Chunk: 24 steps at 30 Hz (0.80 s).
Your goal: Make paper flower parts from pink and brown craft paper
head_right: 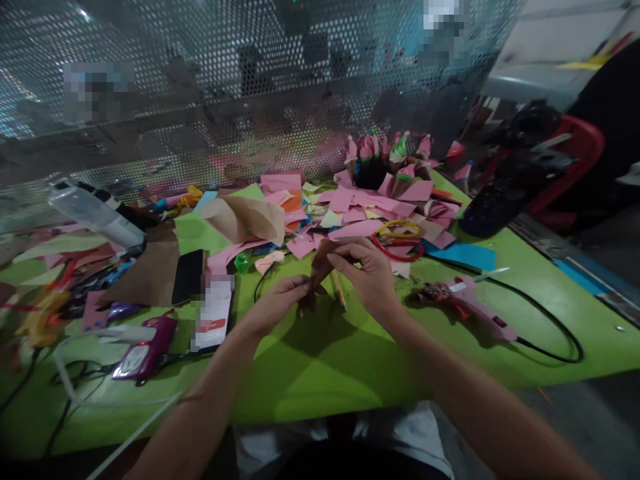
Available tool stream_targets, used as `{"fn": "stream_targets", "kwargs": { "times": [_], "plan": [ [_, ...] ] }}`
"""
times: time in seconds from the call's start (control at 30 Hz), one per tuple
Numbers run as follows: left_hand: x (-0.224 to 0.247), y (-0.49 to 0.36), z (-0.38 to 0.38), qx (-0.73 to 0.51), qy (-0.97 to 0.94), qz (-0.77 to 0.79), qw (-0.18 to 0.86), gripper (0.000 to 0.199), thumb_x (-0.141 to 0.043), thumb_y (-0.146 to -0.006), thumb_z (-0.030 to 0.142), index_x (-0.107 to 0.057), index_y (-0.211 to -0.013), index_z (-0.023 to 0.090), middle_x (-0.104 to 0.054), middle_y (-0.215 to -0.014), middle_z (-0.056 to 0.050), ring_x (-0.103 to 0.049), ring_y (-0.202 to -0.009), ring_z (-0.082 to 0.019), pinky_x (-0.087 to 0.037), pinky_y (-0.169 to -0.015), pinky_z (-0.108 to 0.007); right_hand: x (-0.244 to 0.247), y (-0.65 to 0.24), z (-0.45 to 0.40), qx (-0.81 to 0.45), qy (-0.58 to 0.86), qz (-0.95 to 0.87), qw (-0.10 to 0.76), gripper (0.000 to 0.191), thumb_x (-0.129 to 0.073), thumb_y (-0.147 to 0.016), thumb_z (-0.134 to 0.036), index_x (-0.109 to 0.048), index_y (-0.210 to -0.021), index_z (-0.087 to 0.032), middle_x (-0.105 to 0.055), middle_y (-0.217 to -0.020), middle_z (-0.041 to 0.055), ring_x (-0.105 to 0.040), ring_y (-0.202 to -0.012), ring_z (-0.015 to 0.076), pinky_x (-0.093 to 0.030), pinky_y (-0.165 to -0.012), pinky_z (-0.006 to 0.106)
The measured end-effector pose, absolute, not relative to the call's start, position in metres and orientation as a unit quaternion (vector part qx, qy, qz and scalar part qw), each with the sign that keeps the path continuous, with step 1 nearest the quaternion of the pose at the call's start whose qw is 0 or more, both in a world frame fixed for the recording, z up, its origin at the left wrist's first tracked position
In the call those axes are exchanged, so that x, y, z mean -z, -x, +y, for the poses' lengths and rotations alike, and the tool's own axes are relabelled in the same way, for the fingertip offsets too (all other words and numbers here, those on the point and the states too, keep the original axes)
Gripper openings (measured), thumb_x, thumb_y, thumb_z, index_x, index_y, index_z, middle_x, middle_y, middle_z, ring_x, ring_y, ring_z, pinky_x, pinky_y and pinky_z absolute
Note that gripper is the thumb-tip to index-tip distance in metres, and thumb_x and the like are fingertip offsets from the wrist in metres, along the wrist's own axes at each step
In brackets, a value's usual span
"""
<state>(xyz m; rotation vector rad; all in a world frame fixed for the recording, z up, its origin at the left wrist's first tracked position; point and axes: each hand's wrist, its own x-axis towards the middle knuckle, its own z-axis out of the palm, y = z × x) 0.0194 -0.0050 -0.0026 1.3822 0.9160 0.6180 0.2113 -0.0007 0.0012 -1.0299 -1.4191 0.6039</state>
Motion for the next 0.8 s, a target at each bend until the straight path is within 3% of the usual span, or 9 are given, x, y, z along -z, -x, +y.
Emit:
{"fn": "stream_targets", "kwargs": {
  "times": [0.2,0.4,0.63,0.8],
  "plan": [
    [0.005,-0.026,-0.012,-0.284,-0.702,0.466,0.457,0.032,-0.041,-0.096,0.041,-0.057,-0.076,0.021,-0.063,-0.071,-0.001,-0.055,-0.066,-0.016,-0.039,-0.063,-0.028,-0.001,-0.210,0.000,-0.228,0.468,-0.610,0.598,0.013,-0.067,-0.083,-0.026,-0.067,-0.070,-0.024,-0.070,-0.083,0.0034,-0.064,-0.084,0.0218,-0.049,-0.076,0.036],
    [0.008,-0.031,-0.014,-0.258,-0.748,0.524,0.316,0.020,-0.047,-0.093,0.032,-0.048,-0.075,0.024,-0.060,-0.070,0.001,-0.054,-0.063,-0.017,-0.033,-0.059,-0.029,0.000,-0.211,0.003,-0.292,0.458,-0.593,0.595,0.017,-0.070,-0.080,-0.029,-0.063,-0.066,-0.023,-0.067,-0.079,0.0023,-0.061,-0.081,0.0205,-0.046,-0.074,0.035],
    [0.005,-0.025,-0.012,-0.263,-0.748,0.484,0.370,0.028,-0.040,-0.096,0.035,-0.054,-0.075,0.024,-0.059,-0.064,0.001,-0.055,-0.061,-0.017,-0.037,-0.058,-0.028,0.003,-0.214,0.006,-0.430,0.416,-0.515,0.613,0.019,-0.078,-0.071,-0.035,-0.065,-0.065,-0.022,-0.066,-0.082,0.0022,-0.060,-0.078,0.0195,-0.048,-0.072,0.036],
    [0.007,-0.024,-0.008,-0.285,-0.714,0.464,0.440,0.025,-0.044,-0.095,0.035,-0.059,-0.080,0.022,-0.063,-0.065,0.001,-0.053,-0.057,-0.015,-0.037,-0.055,-0.026,-0.001,-0.220,0.009,-0.428,0.432,-0.510,0.609,0.023,-0.080,-0.071,-0.040,-0.066,-0.066,-0.022,-0.065,-0.082,0.0030,-0.060,-0.080,0.0207,-0.049,-0.077,0.037]
  ]
}}
